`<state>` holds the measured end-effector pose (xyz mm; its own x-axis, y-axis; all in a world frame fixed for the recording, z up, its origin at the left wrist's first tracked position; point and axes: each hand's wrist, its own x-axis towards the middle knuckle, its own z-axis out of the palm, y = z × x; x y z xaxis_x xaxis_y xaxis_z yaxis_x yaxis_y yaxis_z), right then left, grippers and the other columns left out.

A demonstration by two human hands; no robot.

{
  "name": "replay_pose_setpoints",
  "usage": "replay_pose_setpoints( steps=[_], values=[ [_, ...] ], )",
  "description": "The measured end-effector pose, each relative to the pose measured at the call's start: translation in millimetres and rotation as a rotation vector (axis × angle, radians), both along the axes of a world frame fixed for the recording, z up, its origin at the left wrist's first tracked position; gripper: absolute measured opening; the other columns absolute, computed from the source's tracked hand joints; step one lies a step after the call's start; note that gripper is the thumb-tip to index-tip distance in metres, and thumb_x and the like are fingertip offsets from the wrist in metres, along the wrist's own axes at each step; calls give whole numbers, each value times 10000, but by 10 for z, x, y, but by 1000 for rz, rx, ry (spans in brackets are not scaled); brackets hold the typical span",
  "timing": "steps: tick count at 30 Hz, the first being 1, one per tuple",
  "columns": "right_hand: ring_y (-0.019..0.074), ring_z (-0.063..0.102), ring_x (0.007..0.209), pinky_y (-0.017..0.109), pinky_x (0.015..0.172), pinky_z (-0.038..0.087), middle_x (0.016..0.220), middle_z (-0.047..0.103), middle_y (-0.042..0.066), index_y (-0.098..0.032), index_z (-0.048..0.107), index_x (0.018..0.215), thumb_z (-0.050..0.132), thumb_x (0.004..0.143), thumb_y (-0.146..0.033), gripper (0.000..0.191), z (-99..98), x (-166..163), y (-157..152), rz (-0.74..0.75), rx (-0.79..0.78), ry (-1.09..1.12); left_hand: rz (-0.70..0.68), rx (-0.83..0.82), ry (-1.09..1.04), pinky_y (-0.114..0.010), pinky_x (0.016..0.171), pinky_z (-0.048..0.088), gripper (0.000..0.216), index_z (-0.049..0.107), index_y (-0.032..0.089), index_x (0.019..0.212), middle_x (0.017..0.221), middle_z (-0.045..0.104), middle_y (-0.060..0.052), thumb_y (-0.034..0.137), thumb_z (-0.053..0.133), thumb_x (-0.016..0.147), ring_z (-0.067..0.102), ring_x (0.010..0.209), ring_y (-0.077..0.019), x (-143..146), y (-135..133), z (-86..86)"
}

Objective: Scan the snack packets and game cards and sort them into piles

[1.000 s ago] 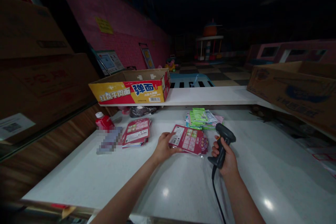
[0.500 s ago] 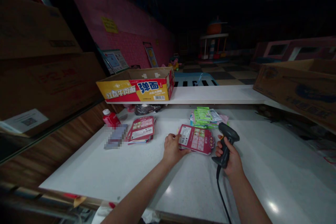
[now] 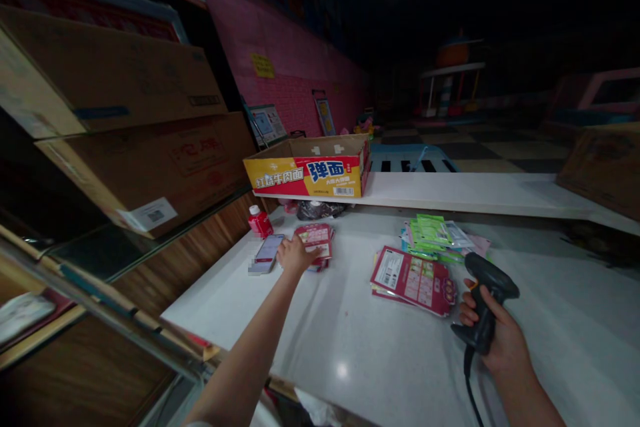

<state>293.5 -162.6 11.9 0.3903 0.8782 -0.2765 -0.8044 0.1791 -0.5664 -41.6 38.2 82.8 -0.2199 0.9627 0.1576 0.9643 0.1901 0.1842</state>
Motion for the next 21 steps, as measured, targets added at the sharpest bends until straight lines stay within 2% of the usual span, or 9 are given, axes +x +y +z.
replay_pose_setpoints(
  steps=[3,6,11,15,18,21],
  values=[
    [56,455,431,157,370,431,596,521,-47,-150,658,913,890,574,-247,422,-28,7,2,3,-3,-6,14,-97,-4,-431,962,375,774,517,149,1281,1289,542,-211,642,677,706,476,1240,-360,-135,16,-4],
    [63,458,435,165,369,438,599,517,-45,-162,654,899,872,607,-250,375,-45,12,4,3,7,-14,26,-109,-20,-444,937,412,785,526,164,1272,1308,528,-218,671,672,691,475,1250,-382,-210,4,13],
    [69,448,429,176,357,441,595,507,-44,-175,660,870,856,609,-224,330,-30,6,2,-6,18,0,47,-119,-86,-434,940,433,902,488,111,1273,1284,545,-264,608,794,585,520,1227,-399,-320,34,42],
    [68,447,429,177,358,439,596,506,-43,-167,677,907,859,610,-240,356,-7,-9,-2,-5,17,-4,41,-126,-139,-411,941,439,800,486,93,1247,1232,599,-250,507,797,637,573,1188,-363,-408,71,24],
    [64,445,430,174,363,439,591,507,-46,-163,679,910,868,600,-248,373,2,-17,-5,-6,21,-5,82,-122,-103,-446,929,441,764,495,105,1248,1277,569,-267,534,758,673,542,1220,-397,-420,25,24],
    [64,445,434,172,365,438,593,512,-48,-169,674,919,868,598,-249,383,8,-20,-7,-5,18,-2,50,-88,-41,-457,948,429,750,494,94,1245,1266,564,-268,573,713,711,525,1230,-399,-396,-78,40]
  ],
)
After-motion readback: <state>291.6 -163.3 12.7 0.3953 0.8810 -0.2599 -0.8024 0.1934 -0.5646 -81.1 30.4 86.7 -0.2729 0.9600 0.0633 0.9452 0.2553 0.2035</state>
